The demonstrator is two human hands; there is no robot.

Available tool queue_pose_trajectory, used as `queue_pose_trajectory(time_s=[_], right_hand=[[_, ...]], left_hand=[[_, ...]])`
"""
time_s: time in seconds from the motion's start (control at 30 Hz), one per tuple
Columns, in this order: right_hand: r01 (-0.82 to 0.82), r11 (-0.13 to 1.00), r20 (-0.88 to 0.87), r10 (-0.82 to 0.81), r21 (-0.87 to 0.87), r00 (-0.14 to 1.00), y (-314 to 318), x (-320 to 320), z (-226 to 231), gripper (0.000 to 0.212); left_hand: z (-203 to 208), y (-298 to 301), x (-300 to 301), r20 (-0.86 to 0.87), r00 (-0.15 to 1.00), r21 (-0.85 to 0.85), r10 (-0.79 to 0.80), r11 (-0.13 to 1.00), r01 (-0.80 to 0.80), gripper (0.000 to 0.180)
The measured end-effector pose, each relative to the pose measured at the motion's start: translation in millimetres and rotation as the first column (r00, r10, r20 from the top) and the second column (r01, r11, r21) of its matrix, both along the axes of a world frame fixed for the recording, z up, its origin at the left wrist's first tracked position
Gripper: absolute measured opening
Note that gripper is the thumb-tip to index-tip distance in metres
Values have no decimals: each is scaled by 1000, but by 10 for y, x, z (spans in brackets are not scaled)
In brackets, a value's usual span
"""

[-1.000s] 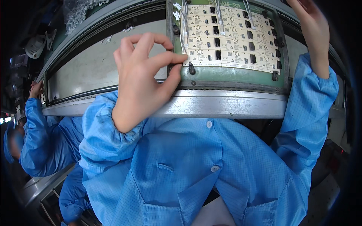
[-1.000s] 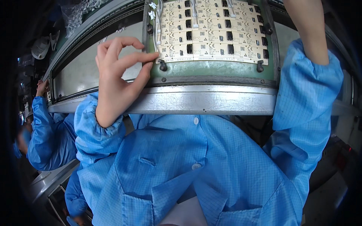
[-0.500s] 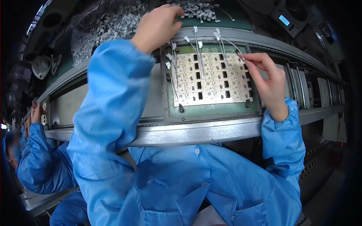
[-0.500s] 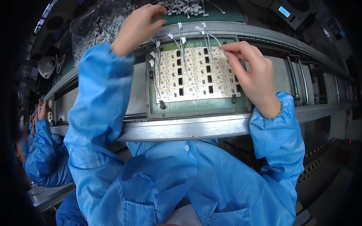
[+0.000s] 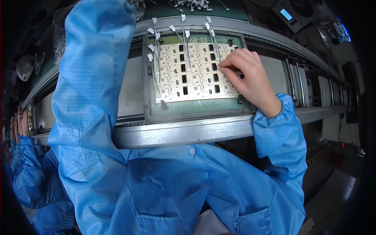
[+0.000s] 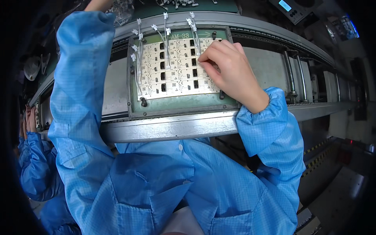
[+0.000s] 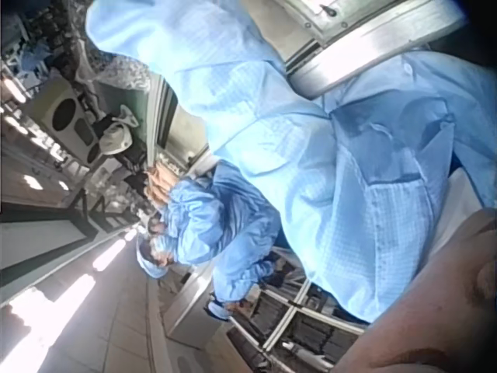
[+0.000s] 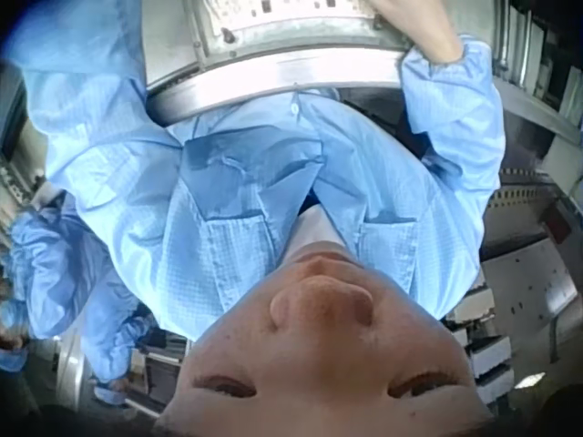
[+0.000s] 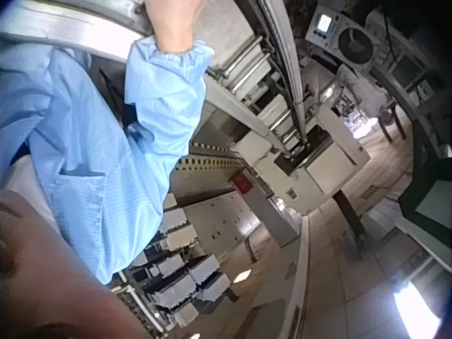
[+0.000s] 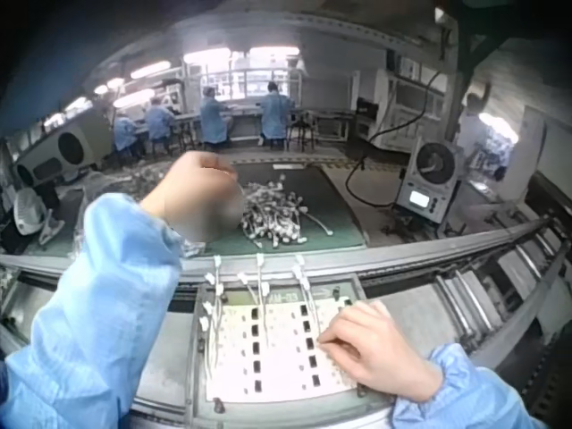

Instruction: Manually inserting electronic components into circuit boards on an industrial assembly line.

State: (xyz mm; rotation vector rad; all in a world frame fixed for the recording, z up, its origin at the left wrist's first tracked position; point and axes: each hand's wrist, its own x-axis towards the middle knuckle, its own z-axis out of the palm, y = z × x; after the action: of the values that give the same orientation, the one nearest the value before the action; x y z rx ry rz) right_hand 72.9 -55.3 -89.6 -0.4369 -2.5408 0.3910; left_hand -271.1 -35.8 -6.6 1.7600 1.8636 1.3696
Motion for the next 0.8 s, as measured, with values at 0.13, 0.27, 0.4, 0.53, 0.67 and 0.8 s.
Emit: queue_pose_trajectory(time_s=[0.13,0.27,0.4,0.53,0.67,0.8], right_hand=[[1,999,34,1,-50,999,-34,42,2,7],[1,999,72,2,-34,997,-55,-6,46,7],[37,999,101,-37,7,994,-1,103,-35,10],[-85,984,98,71,156,993,-106,97,200,18],[-118,991,204,104,58,973,-105,105,365,18],[-75,996,-55,78,52,995,582,-410,454,17]], left_hand=[[289,-232,133,292,956,-99,8,995,22,28],[537,-526,253,362,930,17,-56,998,54,18],[385,-783,692,276,945,190,-177,974,127,10],[-42,-1363,938,-425,903,400,54,907,134,15],[-392,-1857,1317,-521,848,218,97,976,23,9],[-503,-1815,1581,-566,820,127,87,992,-18,9]])
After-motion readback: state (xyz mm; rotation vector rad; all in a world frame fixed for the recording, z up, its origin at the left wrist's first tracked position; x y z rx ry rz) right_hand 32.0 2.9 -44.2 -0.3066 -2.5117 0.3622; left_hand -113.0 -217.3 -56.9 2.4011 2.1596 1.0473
